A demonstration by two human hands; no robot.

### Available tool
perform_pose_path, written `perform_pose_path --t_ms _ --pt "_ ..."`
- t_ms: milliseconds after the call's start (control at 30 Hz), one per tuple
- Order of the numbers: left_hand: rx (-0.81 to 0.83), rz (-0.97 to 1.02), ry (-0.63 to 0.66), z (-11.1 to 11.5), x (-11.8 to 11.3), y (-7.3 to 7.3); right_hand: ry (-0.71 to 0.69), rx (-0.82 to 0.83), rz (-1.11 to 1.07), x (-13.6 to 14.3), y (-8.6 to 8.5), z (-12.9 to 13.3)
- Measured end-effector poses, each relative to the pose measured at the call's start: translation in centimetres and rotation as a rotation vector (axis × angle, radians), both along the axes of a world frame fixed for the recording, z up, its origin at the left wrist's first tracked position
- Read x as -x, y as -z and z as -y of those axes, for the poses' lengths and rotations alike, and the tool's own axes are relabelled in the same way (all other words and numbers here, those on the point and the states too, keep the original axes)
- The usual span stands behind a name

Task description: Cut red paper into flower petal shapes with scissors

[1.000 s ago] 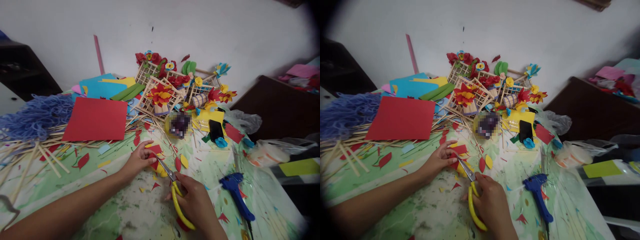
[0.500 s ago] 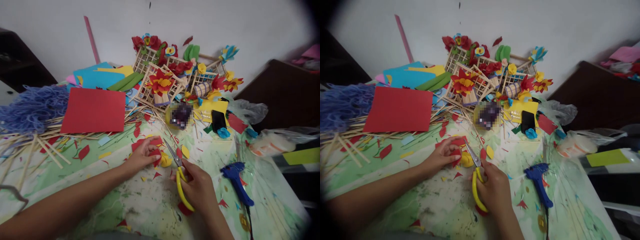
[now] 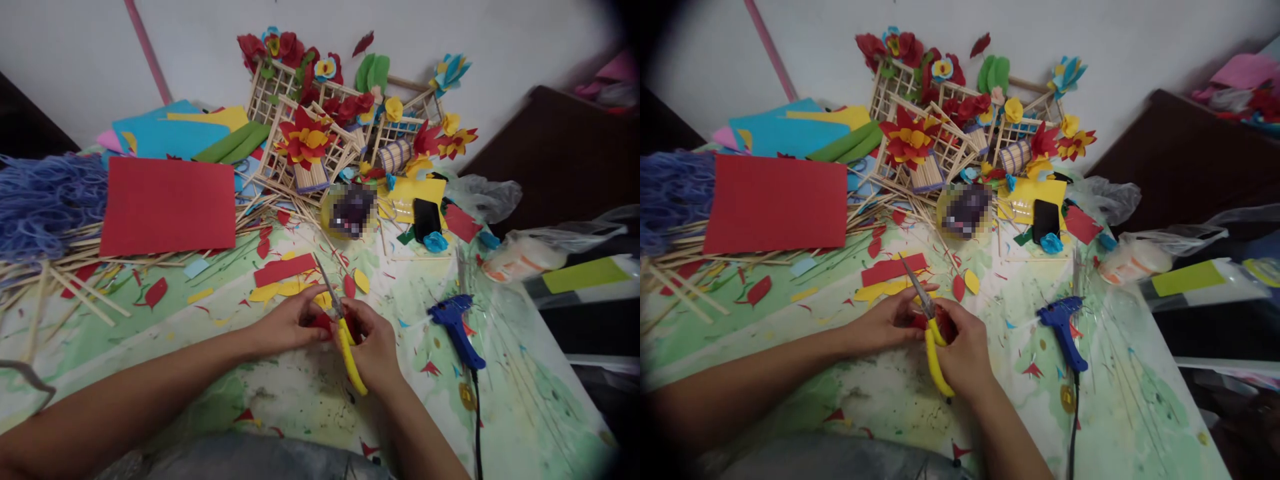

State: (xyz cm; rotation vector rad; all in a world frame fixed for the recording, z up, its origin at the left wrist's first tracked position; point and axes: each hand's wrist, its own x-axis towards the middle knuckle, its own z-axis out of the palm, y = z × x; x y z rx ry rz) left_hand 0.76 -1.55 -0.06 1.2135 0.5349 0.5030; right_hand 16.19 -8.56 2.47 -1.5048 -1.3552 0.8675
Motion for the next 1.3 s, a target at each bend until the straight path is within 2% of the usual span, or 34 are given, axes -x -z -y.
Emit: perform_pose_path --t_ms 200,400,500,600,733,1000,1300 --pt "0.012 -0.111 -0.137 -0.6 0.1 -0.5 -0.024 0.013 0.057 -0.2 -0.3 -0.1" --pt "0.032 -0.059 -0.315 -1.5 0.5 -0.7 0.019 0.004 0.457 -2.8 -1.3 -0.1" --pt "0.068 -0.036 -0.37 -1.9 0.7 -1.0 -0.055 0.071 0.653 -3.6 -1.8 -0.2" --pt "0.082 0.009 -0.404 -2.2 0.8 -1.1 -0.175 0.149 0.727 -3.6 -2.2 -0.4" --pt "0.098 0.051 -0.4 -2.5 0.8 -1.1 -0.263 0.22 0.762 -3.2 -2.5 -0.5" --pt "0.103 -0.016 -0.353 -2.6 0.9 -1.7 -0.253 0.229 0.76 -3.5 -2.7 -0.5" --pt "0.127 0.031 -0.316 -2.7 0.9 -1.5 -0.274 0.232 0.766 -3.2 -2.6 -0.5"
